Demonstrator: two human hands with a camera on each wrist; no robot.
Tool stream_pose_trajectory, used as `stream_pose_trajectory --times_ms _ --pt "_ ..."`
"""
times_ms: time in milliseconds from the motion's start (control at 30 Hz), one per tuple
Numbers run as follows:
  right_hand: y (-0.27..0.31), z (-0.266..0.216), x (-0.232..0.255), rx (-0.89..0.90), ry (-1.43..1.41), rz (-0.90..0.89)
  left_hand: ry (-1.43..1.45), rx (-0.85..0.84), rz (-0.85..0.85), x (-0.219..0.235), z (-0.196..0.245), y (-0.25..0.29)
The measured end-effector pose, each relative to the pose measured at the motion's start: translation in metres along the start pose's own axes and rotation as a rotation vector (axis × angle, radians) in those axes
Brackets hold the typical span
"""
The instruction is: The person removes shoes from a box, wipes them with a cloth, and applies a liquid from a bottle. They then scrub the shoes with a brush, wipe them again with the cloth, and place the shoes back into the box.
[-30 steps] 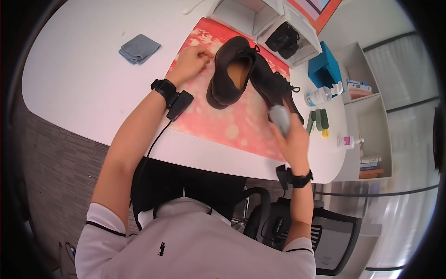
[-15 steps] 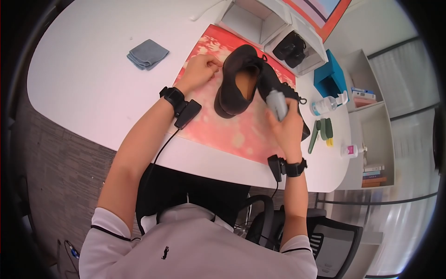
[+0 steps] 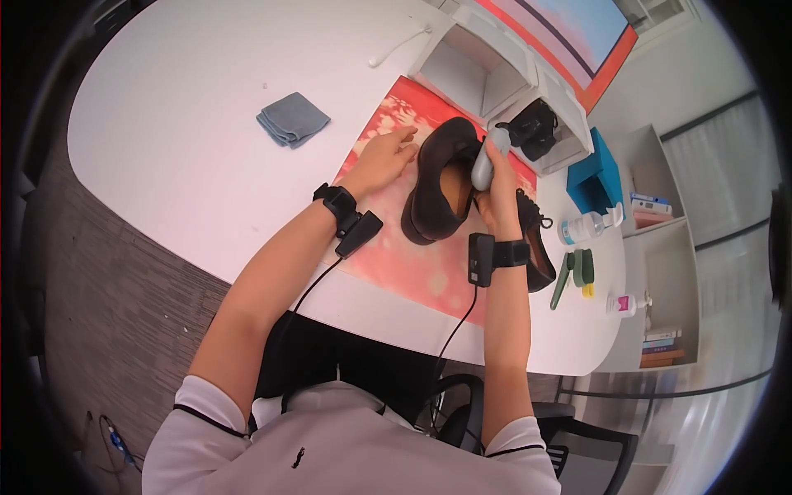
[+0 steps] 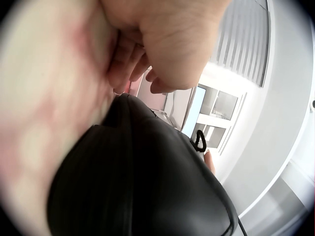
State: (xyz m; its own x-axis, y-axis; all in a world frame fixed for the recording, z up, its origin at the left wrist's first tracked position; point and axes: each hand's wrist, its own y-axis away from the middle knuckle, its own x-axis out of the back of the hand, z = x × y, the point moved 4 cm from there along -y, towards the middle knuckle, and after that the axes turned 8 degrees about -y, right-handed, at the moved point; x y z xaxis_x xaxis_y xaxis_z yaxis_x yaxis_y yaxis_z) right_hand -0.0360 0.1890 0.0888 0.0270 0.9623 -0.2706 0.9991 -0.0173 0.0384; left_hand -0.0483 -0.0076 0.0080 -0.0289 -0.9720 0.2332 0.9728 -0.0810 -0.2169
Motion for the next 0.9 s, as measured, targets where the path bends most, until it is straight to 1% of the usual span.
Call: stream_pose_trajectory --times_ms 33,100,167,200,300,400,500,533,600,633,667,767,800,900 --pt "0.004 0.000 -0.002 0.029 0.019 -0.016 0.043 -0.001 0.005 0.001 0.002 0.001" --pt "0.010 0.000 -0.003 0.005 0.037 -0.025 0.129 -0.009 0.008 0.001 0.006 0.002" --pt "0.011 0.000 0.000 -0.010 0.067 -0.054 0.335 0.082 0.011 0.004 0.002 -0.001" --pt "0.012 -0.001 0.001 -0.017 0.031 -0.070 0.438 0.129 0.013 0.006 -0.001 -0.002" --pt "0.019 -0.004 0.001 -0.023 -0.052 -0.070 0.467 0.176 0.083 0.014 0.002 0.000" --pt "0.036 -0.012 -0.010 -0.118 -0.119 -0.130 0.483 0.180 0.141 0.020 -0.006 -0.004" --pt "0.047 -0.006 -0.019 -0.200 -0.234 -0.110 0.312 0.112 0.160 0.018 0.000 -0.002" --pt "0.042 0.000 -0.016 -0.213 -0.234 -0.155 0.333 0.094 0.190 0.018 0.000 -0.003" --pt "0.036 0.001 -0.003 -0.176 -0.190 -0.154 0.379 0.060 0.259 0.017 -0.001 -0.004" --pt "0.034 0.000 0.000 -0.163 -0.167 -0.151 0.368 0.053 0.256 0.016 0.000 -0.004" --pt "0.020 -0.001 0.011 -0.066 -0.098 -0.038 0.357 0.049 0.252 0.016 0.000 -0.004" --pt "-0.016 -0.008 0.026 0.112 0.282 -0.052 0.284 0.054 0.233 0.015 0.000 -0.003" --pt "-0.028 -0.006 0.029 0.193 0.369 0.025 0.254 0.057 0.229 0.016 -0.001 -0.004" --pt "-0.031 -0.007 0.005 0.242 0.425 0.010 0.238 0.017 0.218 0.015 -0.006 -0.007"
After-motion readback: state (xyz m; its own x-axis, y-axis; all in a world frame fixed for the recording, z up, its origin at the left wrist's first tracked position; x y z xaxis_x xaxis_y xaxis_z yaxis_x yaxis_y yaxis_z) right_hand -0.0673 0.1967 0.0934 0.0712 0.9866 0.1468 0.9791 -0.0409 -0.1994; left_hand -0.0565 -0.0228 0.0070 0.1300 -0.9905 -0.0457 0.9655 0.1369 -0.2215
